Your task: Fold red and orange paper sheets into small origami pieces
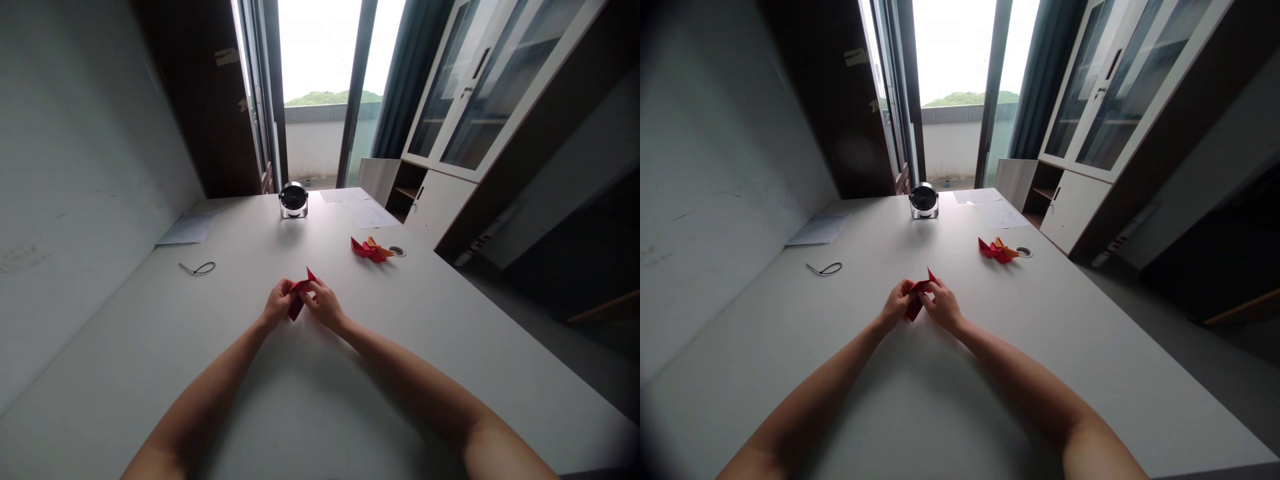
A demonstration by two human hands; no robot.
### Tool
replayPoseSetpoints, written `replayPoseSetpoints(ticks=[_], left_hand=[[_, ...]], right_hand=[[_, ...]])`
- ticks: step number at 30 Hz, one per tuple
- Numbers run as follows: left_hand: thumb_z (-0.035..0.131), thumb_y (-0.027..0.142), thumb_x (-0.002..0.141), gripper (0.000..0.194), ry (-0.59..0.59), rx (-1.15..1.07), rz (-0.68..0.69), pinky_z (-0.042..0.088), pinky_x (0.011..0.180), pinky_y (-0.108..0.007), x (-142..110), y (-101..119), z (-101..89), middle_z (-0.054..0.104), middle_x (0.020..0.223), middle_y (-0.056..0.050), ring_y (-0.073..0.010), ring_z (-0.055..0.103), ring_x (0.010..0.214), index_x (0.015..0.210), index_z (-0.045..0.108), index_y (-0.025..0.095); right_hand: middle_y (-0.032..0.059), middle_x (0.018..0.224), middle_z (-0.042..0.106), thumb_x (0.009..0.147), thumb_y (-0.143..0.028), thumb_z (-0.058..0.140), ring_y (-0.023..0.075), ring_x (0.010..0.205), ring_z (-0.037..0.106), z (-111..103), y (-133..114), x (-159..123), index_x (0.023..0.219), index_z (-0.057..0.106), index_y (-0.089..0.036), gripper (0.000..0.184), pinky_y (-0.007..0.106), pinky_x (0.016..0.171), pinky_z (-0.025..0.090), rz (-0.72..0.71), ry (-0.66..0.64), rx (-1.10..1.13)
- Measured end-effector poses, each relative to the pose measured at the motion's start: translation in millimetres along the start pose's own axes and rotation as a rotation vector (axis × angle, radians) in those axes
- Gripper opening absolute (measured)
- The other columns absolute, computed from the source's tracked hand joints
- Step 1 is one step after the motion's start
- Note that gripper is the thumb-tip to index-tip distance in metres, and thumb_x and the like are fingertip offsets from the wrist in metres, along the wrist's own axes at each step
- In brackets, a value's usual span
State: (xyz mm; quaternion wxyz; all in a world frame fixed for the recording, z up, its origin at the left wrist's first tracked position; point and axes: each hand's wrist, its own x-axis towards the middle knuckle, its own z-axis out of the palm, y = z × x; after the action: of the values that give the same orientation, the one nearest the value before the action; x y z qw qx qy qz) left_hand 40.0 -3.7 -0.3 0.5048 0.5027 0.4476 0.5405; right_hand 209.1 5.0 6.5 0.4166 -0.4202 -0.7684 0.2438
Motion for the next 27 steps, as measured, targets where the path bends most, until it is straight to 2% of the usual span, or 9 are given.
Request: replayPoseSetpoints(ticks=[4, 7, 12, 16, 19, 27], left_hand=[[0.077, 0.041, 0.077, 0.032, 0.020, -0.015, -0.041, 0.041, 0.055, -0.022, -1, 1, 0.3, 0.060, 0.066, 0.001, -0.0104, 0.053, 0.057, 0.080, 0.055, 0.017], [0.079, 0.041, 0.075, 0.034, 0.006, -0.056, -0.054, 0.042, 0.055, -0.022, 0, 2, 0.2, 0.060, 0.065, 0.001, -0.0107, 0.054, 0.056, 0.079, 0.056, 0.017], [0.077, 0.043, 0.077, 0.034, -0.029, -0.114, -0.102, 0.044, 0.054, -0.023, -1, 3, -2.5, 0.064, 0.068, -0.001, -0.0124, 0.058, 0.056, 0.086, 0.059, 0.016], [0.078, 0.045, 0.076, 0.037, -0.093, -0.189, -0.118, 0.050, 0.065, -0.026, -1, 5, -5.4, 0.070, 0.081, -0.005, -0.0149, 0.064, 0.067, 0.092, 0.063, 0.015], [0.080, 0.046, 0.074, 0.041, -0.136, -0.254, -0.151, 0.052, 0.070, -0.028, 0, 4, -7.7, 0.071, 0.085, -0.006, -0.0162, 0.065, 0.071, 0.095, 0.064, 0.015], [0.082, 0.040, 0.074, 0.039, -0.139, -0.313, -0.178, 0.052, 0.073, -0.027, 1, 2, -6.6, 0.073, 0.090, -0.007, -0.0161, 0.068, 0.075, 0.099, 0.066, 0.014]], right_hand=[[0.0079, 0.114, 0.062, 0.093, -0.019, 0.055, 0.0198, 0.097, 0.063, -3, 3, 1, 0.099, 0.069, -0.023, 0.015, 0.035, 0.083, 0.054, -0.075, 0.042, -0.071], [0.0084, 0.117, 0.061, 0.092, -0.021, 0.057, 0.0205, 0.101, 0.062, -2, 3, 1, 0.103, 0.069, -0.024, 0.016, 0.033, 0.080, 0.056, -0.109, 0.029, -0.007], [0.0063, 0.112, 0.062, 0.089, -0.024, 0.061, 0.0180, 0.092, 0.063, 2, 5, 2, 0.111, 0.069, -0.027, 0.024, 0.028, 0.069, 0.056, -0.047, -0.007, 0.146], [0.0040, 0.100, 0.065, 0.088, -0.024, 0.056, 0.0175, 0.088, 0.064, 1, 10, 6, 0.099, 0.072, -0.023, 0.019, 0.029, 0.075, 0.055, 0.060, 0.043, 0.274], [0.0032, 0.097, 0.066, 0.087, -0.026, 0.055, 0.0169, 0.084, 0.064, 0, 12, 8, 0.098, 0.072, -0.023, 0.020, 0.030, 0.078, 0.053, 0.099, 0.056, 0.330], [0.0009, 0.075, 0.061, 0.084, -0.034, 0.054, 0.0147, 0.064, 0.054, 1, 14, 9, 0.076, 0.066, -0.020, 0.020, 0.026, 0.061, 0.046, 0.197, 0.130, 0.390]])
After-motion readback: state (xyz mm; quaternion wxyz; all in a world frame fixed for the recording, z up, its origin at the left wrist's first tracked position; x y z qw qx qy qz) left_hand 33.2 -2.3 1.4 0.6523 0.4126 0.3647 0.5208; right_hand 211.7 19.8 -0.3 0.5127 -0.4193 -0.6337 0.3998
